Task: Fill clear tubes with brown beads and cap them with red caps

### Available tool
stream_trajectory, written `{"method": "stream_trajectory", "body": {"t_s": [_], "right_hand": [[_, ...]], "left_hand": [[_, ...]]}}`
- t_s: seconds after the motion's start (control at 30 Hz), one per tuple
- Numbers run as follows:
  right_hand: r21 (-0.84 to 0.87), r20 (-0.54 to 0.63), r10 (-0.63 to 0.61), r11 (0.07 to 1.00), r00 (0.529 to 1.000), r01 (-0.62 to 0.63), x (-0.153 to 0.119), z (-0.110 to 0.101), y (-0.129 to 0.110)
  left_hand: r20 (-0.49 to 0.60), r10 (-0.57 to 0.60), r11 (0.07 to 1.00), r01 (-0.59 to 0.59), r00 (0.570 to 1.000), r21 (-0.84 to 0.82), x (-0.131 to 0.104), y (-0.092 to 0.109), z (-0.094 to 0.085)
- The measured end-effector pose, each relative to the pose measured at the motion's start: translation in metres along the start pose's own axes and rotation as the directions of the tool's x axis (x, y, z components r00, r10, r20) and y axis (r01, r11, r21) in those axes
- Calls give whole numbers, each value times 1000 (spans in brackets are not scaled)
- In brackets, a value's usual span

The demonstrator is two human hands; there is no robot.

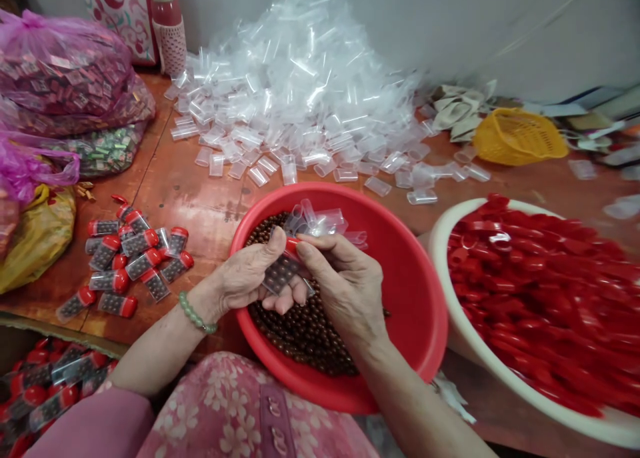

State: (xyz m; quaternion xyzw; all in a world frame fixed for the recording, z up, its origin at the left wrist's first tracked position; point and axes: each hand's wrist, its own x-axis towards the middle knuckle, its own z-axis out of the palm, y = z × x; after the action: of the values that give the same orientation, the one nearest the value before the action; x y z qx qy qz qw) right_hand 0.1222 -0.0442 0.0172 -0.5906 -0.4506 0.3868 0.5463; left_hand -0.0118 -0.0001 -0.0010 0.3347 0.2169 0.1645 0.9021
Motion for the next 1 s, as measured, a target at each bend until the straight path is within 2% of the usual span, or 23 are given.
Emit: {"method": "stream_trajectory", "body": {"t_s": [0.1,0.2,0.27,0.37,0.43,0.5,0.6,0.67,0.73,0.8,0.83,0.9,1.0], "right_hand": [[122,-3,78,990,997,-77,-2,10,-4],[180,-24,124,977,992,-118,-3,17,-5],[175,-51,118,979,992,-108,-3,19,-4],[105,-34,60,993,998,-56,-2,16,3],[0,24,-17,1000,1000,17,0,10,9],[-165,123,-149,972,981,168,4,0,15],[-357,297,-359,818,885,451,12,-11,17],[-384,344,-404,763,847,520,16,-14,16],[-331,318,-346,832,882,446,17,-13,13],[-164,275,-185,958,943,236,16,-10,8],[-53,271,-90,993,958,108,15,-7,6],[134,284,52,987,958,-93,13,-3,1],[249,246,129,950,961,-191,12,4,-5]], "left_hand": [[-88,49,996,-43,995,74,3,-4,3],[-198,161,972,-121,967,201,5,-8,6],[-261,210,953,-137,942,271,6,-9,7],[-306,181,964,-107,935,245,7,-11,8],[-321,156,978,-101,934,182,8,-11,8],[-342,149,987,-120,928,105,9,-11,7],[-379,164,985,-174,911,10,10,-10,6],[-400,165,983,-185,902,-11,11,-10,7],[-403,148,986,-164,903,-5,11,-10,7],[-382,144,989,-148,913,19,11,-11,7],[-360,152,988,-148,920,37,11,-11,7],[-322,178,984,-164,930,72,11,-11,7],[-330,202,978,-173,922,113,11,-11,7]]}}
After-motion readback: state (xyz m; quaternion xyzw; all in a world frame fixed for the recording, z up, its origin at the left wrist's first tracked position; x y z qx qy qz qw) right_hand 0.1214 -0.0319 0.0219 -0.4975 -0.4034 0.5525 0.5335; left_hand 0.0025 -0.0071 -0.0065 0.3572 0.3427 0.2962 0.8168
